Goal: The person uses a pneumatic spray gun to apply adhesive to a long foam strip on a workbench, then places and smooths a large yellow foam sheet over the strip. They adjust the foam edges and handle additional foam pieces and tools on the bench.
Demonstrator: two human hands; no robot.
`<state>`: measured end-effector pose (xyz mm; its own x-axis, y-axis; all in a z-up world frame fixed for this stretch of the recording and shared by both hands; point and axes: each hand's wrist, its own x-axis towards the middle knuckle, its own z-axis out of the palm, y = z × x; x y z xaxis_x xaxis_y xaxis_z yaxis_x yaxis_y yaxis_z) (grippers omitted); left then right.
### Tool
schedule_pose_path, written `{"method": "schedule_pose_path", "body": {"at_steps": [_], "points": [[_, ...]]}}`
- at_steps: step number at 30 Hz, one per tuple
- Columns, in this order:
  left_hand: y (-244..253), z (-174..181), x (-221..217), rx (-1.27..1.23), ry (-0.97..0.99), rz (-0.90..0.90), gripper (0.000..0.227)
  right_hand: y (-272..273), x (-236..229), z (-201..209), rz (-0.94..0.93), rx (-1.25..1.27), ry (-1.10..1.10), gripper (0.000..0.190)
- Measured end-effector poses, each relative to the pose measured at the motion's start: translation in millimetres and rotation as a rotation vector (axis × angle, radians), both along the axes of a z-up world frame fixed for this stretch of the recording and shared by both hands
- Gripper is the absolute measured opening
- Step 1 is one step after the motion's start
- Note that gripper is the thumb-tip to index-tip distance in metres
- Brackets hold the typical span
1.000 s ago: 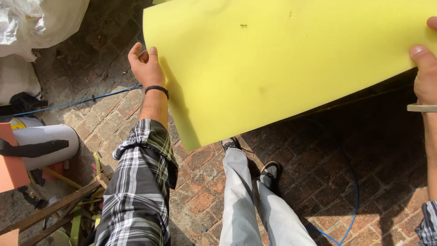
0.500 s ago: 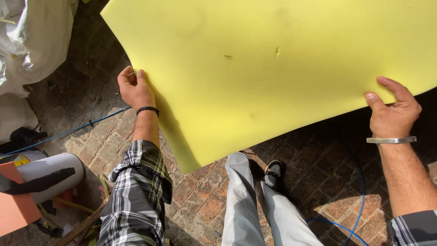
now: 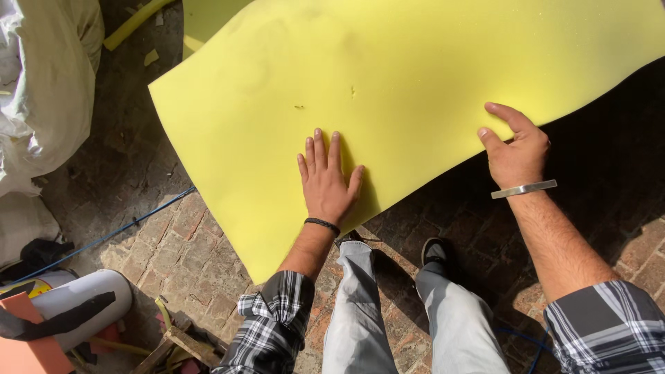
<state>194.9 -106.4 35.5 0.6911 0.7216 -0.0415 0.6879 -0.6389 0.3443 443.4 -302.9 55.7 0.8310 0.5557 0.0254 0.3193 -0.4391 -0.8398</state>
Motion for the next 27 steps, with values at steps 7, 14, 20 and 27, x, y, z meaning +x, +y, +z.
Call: {"method": "schedule_pose_path", "body": {"at_steps": [7,14,20,27], "points": [[-32.8,-24.6,30.3,0.141,0.153,-0.016,0.083,-29.9,68.0,19.1,0.018,0.494,0.331,0.086],[-51.6,-14.7,41.2,0.094,0.201,0.088,0.081,-64.0,240.6,6.5,0.071,0.622,0.268,0.093],[-58.0,-24.4,90.7,0.099,0.259,0.212,0.081,-54.8,249.9,22.2,0.365,0.497,-0.46,0.069],[-69.9,-24.5,179.9,0.087,0.249,0.139,0.084,-90.9,237.8,6.2,0.264,0.261,-0.337,0.054]]}}
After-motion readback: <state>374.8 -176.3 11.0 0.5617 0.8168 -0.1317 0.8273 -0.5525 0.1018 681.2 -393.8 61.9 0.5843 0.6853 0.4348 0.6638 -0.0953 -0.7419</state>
